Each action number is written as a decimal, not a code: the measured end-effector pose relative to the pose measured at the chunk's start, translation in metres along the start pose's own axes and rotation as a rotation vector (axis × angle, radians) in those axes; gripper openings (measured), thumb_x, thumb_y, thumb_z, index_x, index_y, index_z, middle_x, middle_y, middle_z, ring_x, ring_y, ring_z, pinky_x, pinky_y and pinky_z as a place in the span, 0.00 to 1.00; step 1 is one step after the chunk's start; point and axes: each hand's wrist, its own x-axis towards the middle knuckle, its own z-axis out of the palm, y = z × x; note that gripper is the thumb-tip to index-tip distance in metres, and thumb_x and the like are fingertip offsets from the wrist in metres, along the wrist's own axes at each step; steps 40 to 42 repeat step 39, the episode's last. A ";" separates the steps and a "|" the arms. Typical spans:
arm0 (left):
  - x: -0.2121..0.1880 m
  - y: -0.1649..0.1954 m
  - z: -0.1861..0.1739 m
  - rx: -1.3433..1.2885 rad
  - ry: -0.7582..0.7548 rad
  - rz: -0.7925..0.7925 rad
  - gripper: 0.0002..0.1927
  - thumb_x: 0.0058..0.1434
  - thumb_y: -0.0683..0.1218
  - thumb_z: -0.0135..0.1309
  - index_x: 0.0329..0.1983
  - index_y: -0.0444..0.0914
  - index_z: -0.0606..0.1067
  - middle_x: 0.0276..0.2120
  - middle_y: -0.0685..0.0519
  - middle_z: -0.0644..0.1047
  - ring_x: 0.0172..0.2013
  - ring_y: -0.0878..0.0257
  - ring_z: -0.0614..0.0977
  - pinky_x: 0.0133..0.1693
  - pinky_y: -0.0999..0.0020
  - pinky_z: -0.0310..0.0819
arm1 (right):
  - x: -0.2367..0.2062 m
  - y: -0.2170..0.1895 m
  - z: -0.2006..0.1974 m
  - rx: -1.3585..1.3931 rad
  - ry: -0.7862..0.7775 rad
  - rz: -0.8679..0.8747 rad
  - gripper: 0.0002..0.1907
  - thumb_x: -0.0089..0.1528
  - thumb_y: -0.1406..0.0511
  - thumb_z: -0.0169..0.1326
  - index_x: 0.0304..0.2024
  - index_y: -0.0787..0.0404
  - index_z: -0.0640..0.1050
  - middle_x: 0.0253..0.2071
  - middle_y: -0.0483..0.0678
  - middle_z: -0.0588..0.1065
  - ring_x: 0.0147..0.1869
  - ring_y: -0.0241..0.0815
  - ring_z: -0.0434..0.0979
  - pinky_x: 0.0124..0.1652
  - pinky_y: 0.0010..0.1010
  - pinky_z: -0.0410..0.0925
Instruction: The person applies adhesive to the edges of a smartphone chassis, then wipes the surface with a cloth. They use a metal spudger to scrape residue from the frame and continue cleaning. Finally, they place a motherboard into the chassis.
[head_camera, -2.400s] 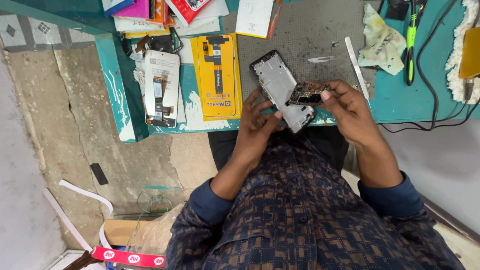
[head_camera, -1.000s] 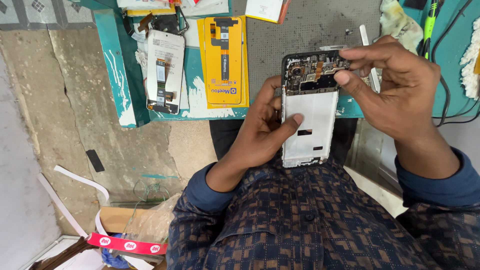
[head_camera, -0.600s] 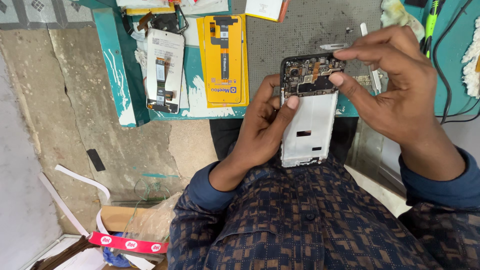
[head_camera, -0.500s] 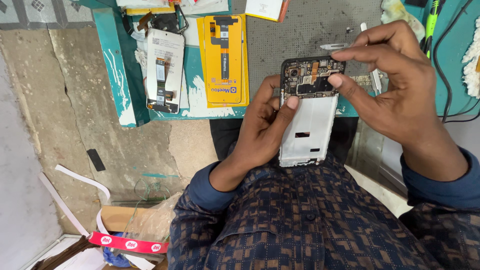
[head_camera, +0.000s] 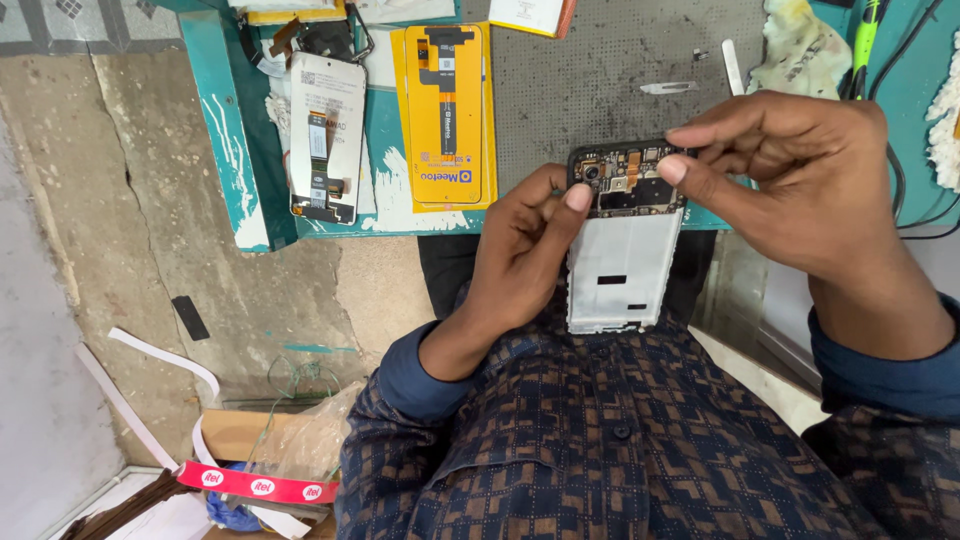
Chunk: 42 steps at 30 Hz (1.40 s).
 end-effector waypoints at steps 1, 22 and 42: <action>0.000 -0.001 0.000 0.010 0.014 -0.021 0.10 0.81 0.46 0.45 0.49 0.34 0.73 0.25 0.62 0.72 0.27 0.80 0.63 0.30 0.78 0.53 | 0.000 0.000 0.000 0.029 -0.005 0.003 0.09 0.63 0.75 0.60 0.45 0.73 0.78 0.38 0.53 0.79 0.43 0.33 0.81 0.41 0.22 0.76; 0.002 0.002 0.003 -0.063 0.105 -0.017 0.12 0.79 0.45 0.48 0.53 0.30 0.76 0.34 0.59 0.78 0.33 0.79 0.71 0.35 0.80 0.62 | -0.016 0.049 -0.002 0.200 -0.018 0.149 0.16 0.61 0.75 0.66 0.51 0.71 0.79 0.37 0.52 0.80 0.38 0.33 0.82 0.38 0.22 0.75; 0.003 -0.009 0.003 0.044 0.121 0.040 0.04 0.71 0.36 0.58 0.46 0.31 0.75 0.38 0.52 0.83 0.37 0.76 0.78 0.36 0.82 0.69 | -0.006 0.054 0.005 0.257 -0.099 0.121 0.15 0.68 0.71 0.59 0.56 0.71 0.80 0.29 0.48 0.79 0.23 0.25 0.67 0.25 0.17 0.57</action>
